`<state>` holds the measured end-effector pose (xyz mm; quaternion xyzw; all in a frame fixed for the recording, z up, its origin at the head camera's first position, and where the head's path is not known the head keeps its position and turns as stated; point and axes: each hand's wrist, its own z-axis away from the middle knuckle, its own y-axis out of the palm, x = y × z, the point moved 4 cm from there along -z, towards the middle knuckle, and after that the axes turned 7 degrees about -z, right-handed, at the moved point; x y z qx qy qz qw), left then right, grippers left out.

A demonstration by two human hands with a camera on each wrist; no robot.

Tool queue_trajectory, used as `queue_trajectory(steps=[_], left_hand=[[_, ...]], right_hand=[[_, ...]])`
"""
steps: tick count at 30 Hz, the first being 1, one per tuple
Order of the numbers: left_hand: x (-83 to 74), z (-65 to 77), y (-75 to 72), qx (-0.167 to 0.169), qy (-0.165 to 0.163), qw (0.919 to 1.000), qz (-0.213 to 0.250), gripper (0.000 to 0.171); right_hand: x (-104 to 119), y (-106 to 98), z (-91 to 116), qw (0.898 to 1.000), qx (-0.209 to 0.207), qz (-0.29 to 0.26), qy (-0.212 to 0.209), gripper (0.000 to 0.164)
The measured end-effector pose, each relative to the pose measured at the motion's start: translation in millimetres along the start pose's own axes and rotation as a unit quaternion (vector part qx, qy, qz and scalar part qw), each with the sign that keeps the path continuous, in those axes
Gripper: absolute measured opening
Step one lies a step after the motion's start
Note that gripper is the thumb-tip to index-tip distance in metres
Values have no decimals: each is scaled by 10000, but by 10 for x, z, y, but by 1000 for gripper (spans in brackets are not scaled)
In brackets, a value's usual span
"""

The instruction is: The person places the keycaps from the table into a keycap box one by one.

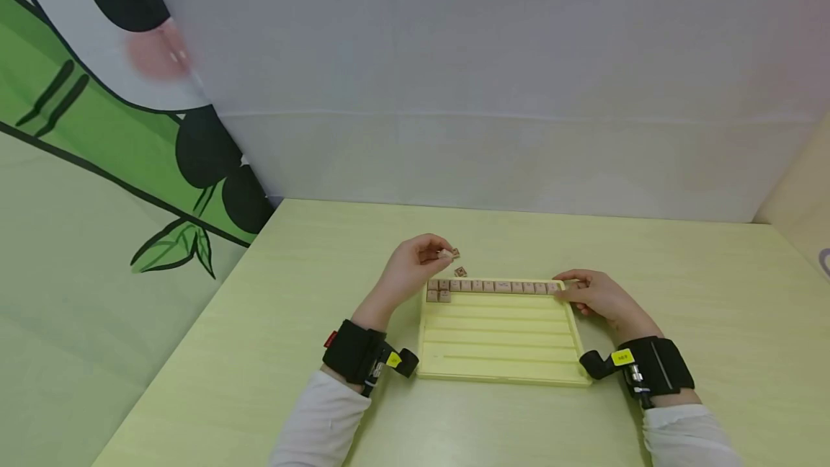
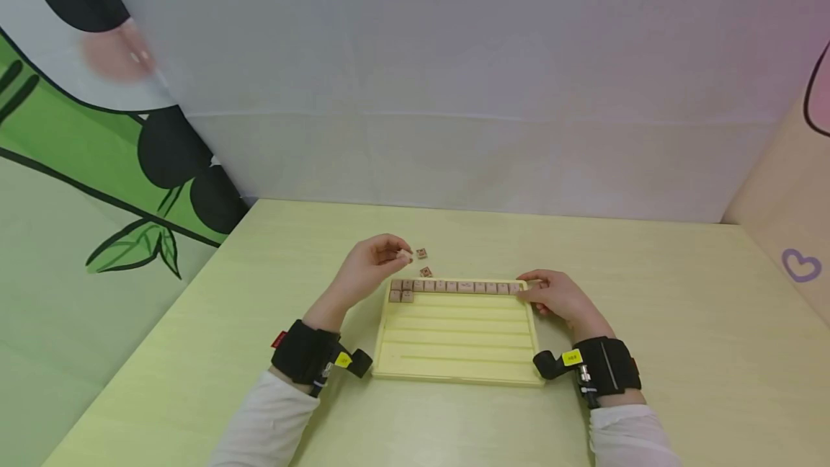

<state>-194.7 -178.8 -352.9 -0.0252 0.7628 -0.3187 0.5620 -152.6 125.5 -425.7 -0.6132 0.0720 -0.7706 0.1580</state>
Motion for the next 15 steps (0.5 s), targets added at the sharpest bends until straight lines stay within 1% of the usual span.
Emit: queue_trajectory(steps=[5,7,10,15], left_hand=[[-25,-29,-5,-307,153,9990,-298,19],[-31,-37,-7,-380,141,9986,-346,20],[-41,-47,1,-356,137,9988,-301,21],[-31,-63,38,-180,31,9998,-74,23]], right_hand=[[7,-35,-50,9999,10,164,23,54],[7,-49,-65,9998,26,167,52,54],[10,-66,-84,9999,77,142,41,53],[17,-81,-111,9998,125,169,-11,52]])
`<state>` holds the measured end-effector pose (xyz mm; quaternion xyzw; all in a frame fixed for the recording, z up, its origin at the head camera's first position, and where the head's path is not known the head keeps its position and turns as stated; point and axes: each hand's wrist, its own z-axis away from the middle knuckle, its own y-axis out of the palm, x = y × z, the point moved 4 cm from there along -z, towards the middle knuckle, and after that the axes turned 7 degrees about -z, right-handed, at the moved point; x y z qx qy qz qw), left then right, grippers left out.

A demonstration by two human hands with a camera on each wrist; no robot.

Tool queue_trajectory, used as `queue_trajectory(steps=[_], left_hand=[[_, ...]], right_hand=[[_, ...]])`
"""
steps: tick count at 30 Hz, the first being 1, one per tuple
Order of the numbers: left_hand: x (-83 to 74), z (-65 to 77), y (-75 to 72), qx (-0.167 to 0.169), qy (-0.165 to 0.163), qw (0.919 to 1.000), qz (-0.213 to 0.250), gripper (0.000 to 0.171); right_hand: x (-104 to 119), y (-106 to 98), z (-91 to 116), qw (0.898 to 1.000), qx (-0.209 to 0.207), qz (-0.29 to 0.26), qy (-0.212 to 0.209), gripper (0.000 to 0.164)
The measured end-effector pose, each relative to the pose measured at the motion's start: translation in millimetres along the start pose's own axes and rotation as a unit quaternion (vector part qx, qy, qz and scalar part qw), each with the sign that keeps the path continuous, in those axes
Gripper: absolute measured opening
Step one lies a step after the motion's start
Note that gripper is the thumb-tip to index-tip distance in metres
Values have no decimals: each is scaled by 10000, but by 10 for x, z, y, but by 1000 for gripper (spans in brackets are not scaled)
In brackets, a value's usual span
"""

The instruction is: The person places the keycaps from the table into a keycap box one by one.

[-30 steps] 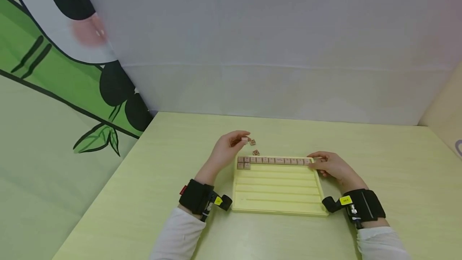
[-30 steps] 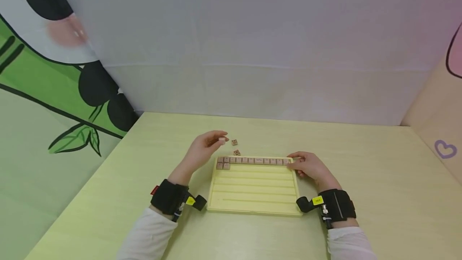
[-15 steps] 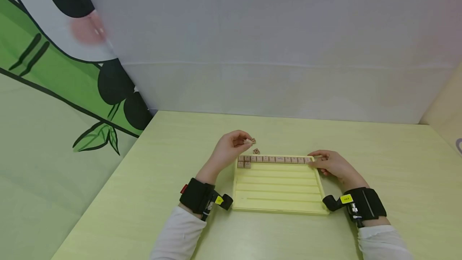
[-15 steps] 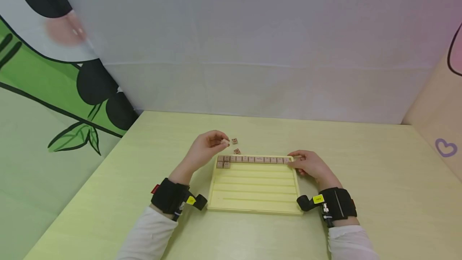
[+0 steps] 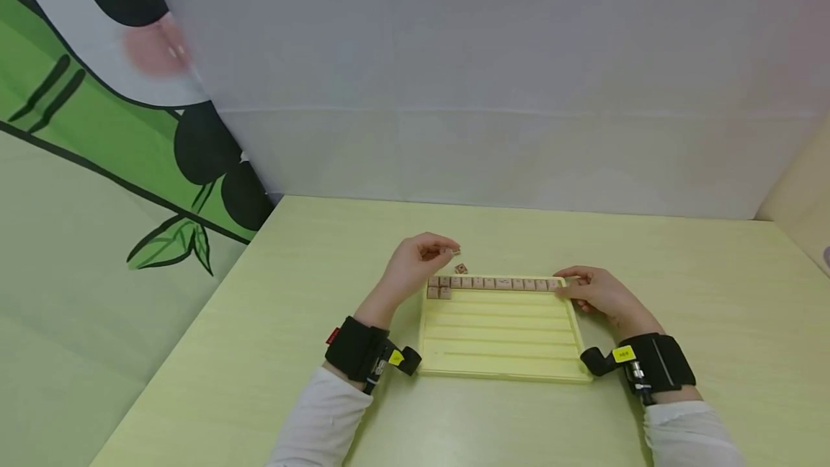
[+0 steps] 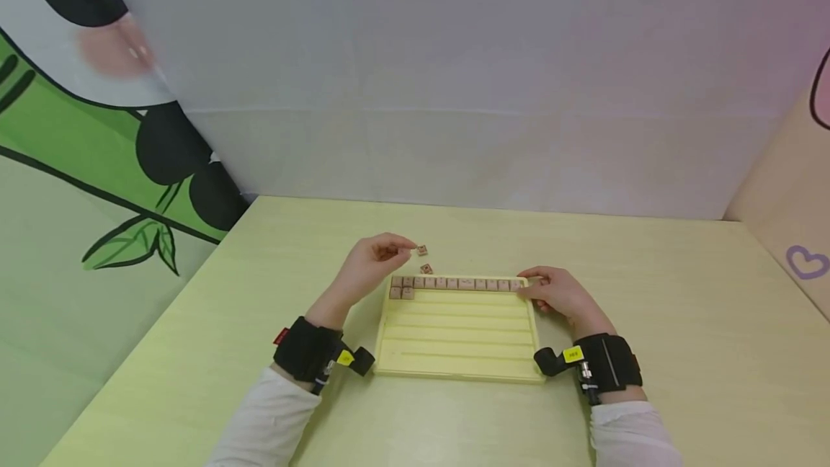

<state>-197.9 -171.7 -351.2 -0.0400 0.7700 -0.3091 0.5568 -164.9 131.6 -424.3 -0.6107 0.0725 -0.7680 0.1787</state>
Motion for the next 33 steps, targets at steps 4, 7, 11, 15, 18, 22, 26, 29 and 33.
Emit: queue_trajectory(steps=[4,7,11,15,18,22,26,29,33], left_hand=[[12,-58,37,-56,-70,10000,-25,22],[9,-61,43,-126,-34,9998,-154,18],[-9,-51,46,-153,-36,9997,-209,17],[-7,-41,57,-105,-32,9995,-296,18],[-16,-32,62,-127,125,9984,-539,21],[-33,-40,67,-225,317,9956,-852,21],[-32,-54,74,-223,253,9965,-771,19],[-32,-68,81,-180,136,9975,-669,17],[-27,-79,93,-104,83,9986,-518,18]], right_hand=[[20,-51,-53,10000,50,43,-14,52],[21,-48,-48,10000,47,26,3,52],[12,-47,-47,10000,5,72,28,52],[-1,-42,-46,10000,-7,66,60,53],[-9,-38,-47,10000,-2,32,66,53],[-12,-59,-75,10000,23,10,51,53],[-10,-82,-96,10000,60,-31,10,54],[-5,-100,-111,10000,82,-27,-22,54],[-4,-112,-123,10000,86,-11,-44,54]])
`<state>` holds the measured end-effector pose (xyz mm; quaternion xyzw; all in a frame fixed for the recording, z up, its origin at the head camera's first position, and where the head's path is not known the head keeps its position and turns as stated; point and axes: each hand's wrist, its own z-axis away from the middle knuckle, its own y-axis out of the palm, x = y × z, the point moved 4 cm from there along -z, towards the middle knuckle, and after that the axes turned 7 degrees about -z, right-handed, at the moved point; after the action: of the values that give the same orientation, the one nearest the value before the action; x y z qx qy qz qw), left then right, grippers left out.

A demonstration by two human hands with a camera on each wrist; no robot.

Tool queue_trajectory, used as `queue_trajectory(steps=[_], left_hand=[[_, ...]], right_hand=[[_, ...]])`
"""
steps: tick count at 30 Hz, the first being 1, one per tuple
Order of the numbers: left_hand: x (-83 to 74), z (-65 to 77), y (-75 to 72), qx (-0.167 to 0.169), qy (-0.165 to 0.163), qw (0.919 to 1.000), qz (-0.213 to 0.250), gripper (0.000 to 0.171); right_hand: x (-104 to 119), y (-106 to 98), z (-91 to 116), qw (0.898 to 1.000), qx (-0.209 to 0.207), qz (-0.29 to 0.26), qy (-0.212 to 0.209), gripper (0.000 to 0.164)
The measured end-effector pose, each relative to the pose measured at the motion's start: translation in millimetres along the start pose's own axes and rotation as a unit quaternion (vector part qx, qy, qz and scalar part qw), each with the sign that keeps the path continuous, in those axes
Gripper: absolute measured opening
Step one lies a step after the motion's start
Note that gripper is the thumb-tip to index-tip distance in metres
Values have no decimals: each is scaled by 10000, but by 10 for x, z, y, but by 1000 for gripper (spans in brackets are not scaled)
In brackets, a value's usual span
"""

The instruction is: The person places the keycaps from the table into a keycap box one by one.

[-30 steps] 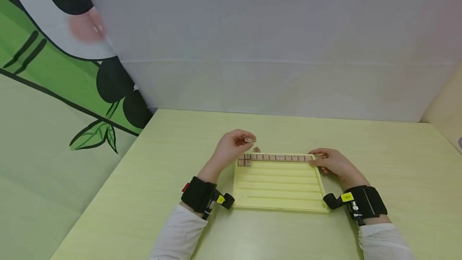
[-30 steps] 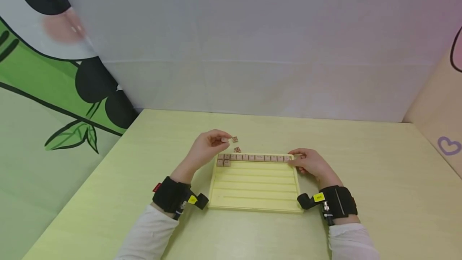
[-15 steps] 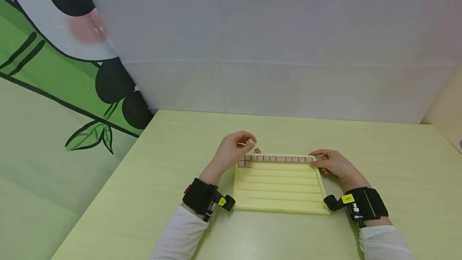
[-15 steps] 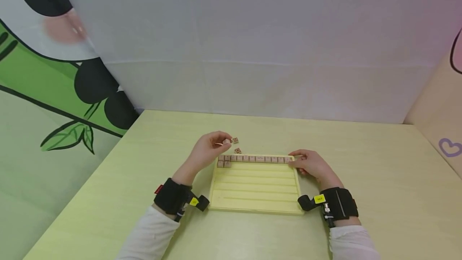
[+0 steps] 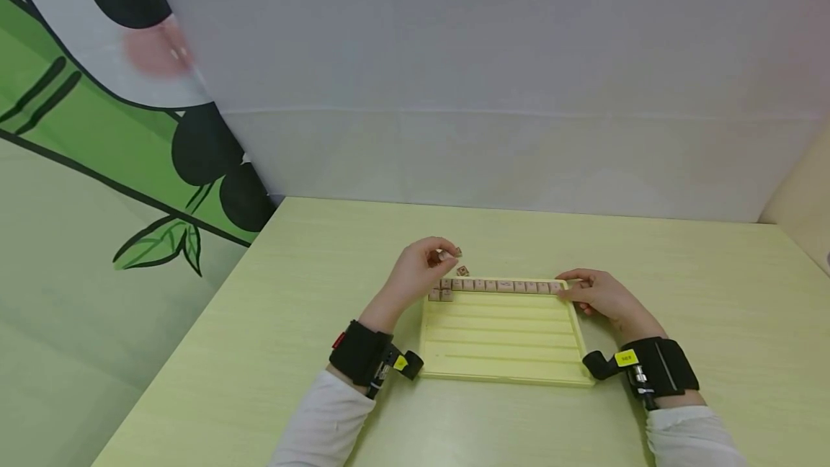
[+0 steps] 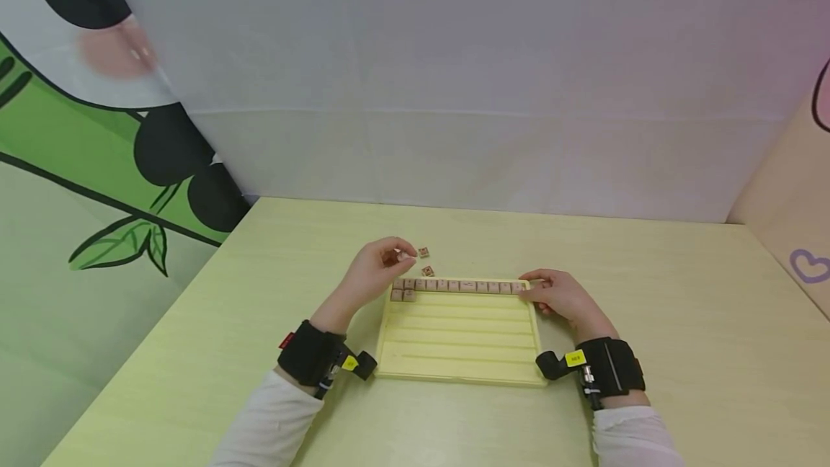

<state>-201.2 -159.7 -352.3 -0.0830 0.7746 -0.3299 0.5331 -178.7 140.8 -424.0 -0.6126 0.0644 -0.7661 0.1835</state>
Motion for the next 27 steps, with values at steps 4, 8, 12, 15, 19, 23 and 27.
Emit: queue_trajectory(steps=[4,8,12,15,19,23,27], left_hand=[[-11,-36,7,47,24,9998,184,23],[-28,-83,22,102,7,9997,212,30],[-33,-132,41,124,-57,9996,247,34],[-23,-120,42,194,-140,9989,410,34],[-12,-82,39,275,-204,9983,468,29],[-11,-60,20,68,-95,9999,81,22],[-1,-40,-5,-201,-8,9997,-149,18]], right_hand=[[14,-40,-47,10000,25,16,5,54],[26,-81,-95,10000,62,13,-8,54],[38,-121,-139,9999,108,-4,-46,54],[39,-115,-130,9999,94,-19,-53,54],[28,-82,-95,10000,47,-52,-6,54],[14,-54,-64,10000,3,-89,11,54],[2,-25,-32,9999,-35,-108,20,53]])
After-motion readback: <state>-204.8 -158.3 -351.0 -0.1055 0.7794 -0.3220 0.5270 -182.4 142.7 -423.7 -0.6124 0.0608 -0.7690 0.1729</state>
